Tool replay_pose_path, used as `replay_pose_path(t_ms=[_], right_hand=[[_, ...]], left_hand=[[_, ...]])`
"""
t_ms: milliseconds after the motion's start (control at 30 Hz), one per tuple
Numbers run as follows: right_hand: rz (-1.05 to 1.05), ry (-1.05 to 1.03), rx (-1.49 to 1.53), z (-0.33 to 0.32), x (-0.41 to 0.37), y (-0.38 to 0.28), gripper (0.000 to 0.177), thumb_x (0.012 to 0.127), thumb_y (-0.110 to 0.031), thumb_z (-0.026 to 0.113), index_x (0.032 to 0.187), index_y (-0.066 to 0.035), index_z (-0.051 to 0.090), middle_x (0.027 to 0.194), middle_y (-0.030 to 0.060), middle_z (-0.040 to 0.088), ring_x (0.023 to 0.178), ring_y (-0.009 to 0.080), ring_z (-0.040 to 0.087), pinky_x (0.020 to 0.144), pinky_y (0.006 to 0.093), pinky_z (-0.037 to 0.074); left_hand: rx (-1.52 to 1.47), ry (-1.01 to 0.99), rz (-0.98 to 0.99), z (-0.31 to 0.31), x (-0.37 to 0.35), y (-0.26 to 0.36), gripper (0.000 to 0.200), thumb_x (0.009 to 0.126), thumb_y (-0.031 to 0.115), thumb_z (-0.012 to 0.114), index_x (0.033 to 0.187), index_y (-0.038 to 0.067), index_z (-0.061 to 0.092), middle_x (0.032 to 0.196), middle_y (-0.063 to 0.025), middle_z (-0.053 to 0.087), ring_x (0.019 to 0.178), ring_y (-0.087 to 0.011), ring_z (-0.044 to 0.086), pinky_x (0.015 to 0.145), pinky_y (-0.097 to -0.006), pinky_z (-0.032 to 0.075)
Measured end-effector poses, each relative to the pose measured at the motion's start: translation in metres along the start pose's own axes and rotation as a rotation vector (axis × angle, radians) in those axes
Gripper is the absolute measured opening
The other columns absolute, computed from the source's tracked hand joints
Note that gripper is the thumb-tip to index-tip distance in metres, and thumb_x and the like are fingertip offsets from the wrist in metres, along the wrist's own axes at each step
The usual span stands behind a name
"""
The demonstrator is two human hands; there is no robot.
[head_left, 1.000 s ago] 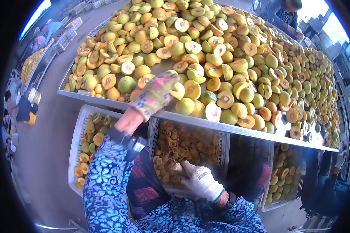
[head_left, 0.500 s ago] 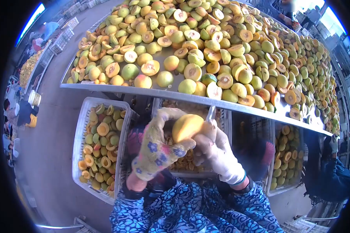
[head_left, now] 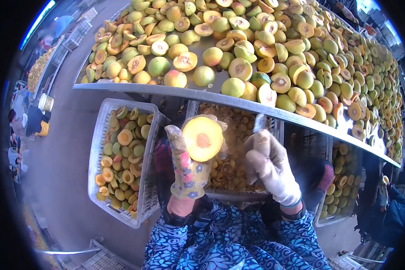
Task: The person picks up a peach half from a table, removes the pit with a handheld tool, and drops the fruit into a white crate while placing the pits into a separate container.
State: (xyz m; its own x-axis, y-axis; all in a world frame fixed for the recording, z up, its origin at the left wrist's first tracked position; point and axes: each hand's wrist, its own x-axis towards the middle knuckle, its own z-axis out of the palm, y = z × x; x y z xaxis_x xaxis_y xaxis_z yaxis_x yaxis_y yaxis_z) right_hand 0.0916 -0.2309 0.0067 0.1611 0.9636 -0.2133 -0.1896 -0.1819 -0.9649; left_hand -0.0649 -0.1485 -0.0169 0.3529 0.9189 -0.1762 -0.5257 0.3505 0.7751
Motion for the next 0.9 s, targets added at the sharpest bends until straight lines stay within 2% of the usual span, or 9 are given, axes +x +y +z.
replay_pose_path(t_ms=[100,200,267,300,500,567,633,800,900], right_hand=[[-0.1,-0.072,-0.203,-0.003,-0.003,0.011,0.025,0.095,-0.021,0.06,0.11,-0.002,0.056,0.079,-0.0006,0.053,0.067,0.0078,0.048,0.06,0.0258,0.042],[0.026,-0.055,0.037,0.005,-0.006,0.017,0.028,0.094,-0.023,0.061,0.112,-0.002,0.057,0.082,-0.0006,0.055,0.066,0.0068,0.048,0.059,0.0244,0.042],[0.137,-0.074,0.247,0.007,-0.007,0.017,0.033,0.092,-0.023,0.063,0.116,-0.001,0.057,0.084,-0.0008,0.056,0.066,0.0054,0.048,0.058,0.0229,0.041],[0.141,-0.056,0.25,0.003,-0.004,0.016,0.033,0.092,-0.023,0.063,0.116,-0.001,0.057,0.084,-0.0008,0.056,0.066,0.0054,0.048,0.058,0.0229,0.041],[-0.168,0.117,-0.06,-0.017,0.012,0.041,0.035,0.089,-0.024,0.066,0.114,0.0,0.058,0.086,0.003,0.06,0.07,0.0109,0.053,0.064,0.028,0.047],[0.01,0.071,-0.047,-0.018,0.007,0.024,0.022,0.091,-0.016,0.065,0.107,-0.004,0.057,0.091,-0.0017,0.057,0.081,0.0043,0.048,0.071,0.0221,0.044],[-0.206,0.114,-0.217,-0.017,0.007,0.029,0.028,0.092,-0.022,0.064,0.108,0.0,0.057,0.083,0.0102,0.061,0.073,0.016,0.057,0.066,0.0322,0.047],[-0.117,-0.096,-0.439,0.0,-0.004,0.023,0.026,0.093,-0.025,0.064,0.098,-0.002,0.053,0.075,0.0231,0.061,0.072,0.0437,0.062,0.06,0.0417,0.047],[-0.122,-0.091,-0.424,0.003,0.003,0.035,0.027,0.093,-0.026,0.064,0.1,-0.002,0.053,0.076,0.0231,0.061,0.072,0.0424,0.063,0.06,0.0423,0.047]], left_hand=[[-0.03,0.038,-0.016,0.001,0.003,-0.007,0.087,0.091,0.076,0.031,0.12,-0.002,0.056,0.1,-0.015,0.067,0.074,-0.0199,0.065,0.064,-0.0295,0.054],[0.031,0.036,0.002,0.004,0.002,-0.015,0.082,0.093,0.073,0.035,0.122,-0.001,0.054,0.108,-0.0149,0.065,0.088,-0.0203,0.065,0.077,-0.0302,0.053],[0.181,-0.027,0.148,0.018,-0.001,-0.022,0.07,0.096,0.064,0.043,0.125,0.001,0.052,0.119,-0.015,0.061,0.107,-0.0216,0.06,0.095,-0.033,0.047],[0.271,-0.261,0.134,0.009,0.001,-0.017,0.057,0.094,0.046,0.06,0.131,0.005,0.047,0.13,-0.0112,0.055,0.119,-0.0204,0.053,0.105,-0.0357,0.041],[-0.113,-0.129,-0.135,0.015,-0.017,-0.025,0.039,0.095,0.031,0.06,0.124,0.007,0.051,0.127,-0.0143,0.059,0.115,-0.0254,0.058,0.1,-0.039,0.047],[-0.091,0.012,-0.33,-0.009,-0.004,-0.033,0.035,0.096,0.026,0.058,0.124,0.007,0.052,0.126,-0.0157,0.06,0.115,-0.0289,0.059,0.099,-0.0415,0.049],[-0.204,0.028,-0.198,0.002,-0.001,-0.034,0.042,0.095,0.028,0.059,0.129,0.004,0.051,0.125,-0.0152,0.06,0.116,-0.0287,0.059,0.101,-0.0415,0.049],[-0.126,-0.134,0.042,0.003,0.018,-0.028,0.05,0.093,0.029,0.059,0.132,-0.001,0.051,0.128,-0.0166,0.059,0.12,-0.0274,0.058,0.106,-0.04,0.045],[-0.007,-0.226,0.117,0.006,0.017,-0.034,0.05,0.094,0.032,0.058,0.13,-0.002,0.053,0.129,-0.0173,0.058,0.122,-0.0284,0.056,0.108,-0.0407,0.043]])
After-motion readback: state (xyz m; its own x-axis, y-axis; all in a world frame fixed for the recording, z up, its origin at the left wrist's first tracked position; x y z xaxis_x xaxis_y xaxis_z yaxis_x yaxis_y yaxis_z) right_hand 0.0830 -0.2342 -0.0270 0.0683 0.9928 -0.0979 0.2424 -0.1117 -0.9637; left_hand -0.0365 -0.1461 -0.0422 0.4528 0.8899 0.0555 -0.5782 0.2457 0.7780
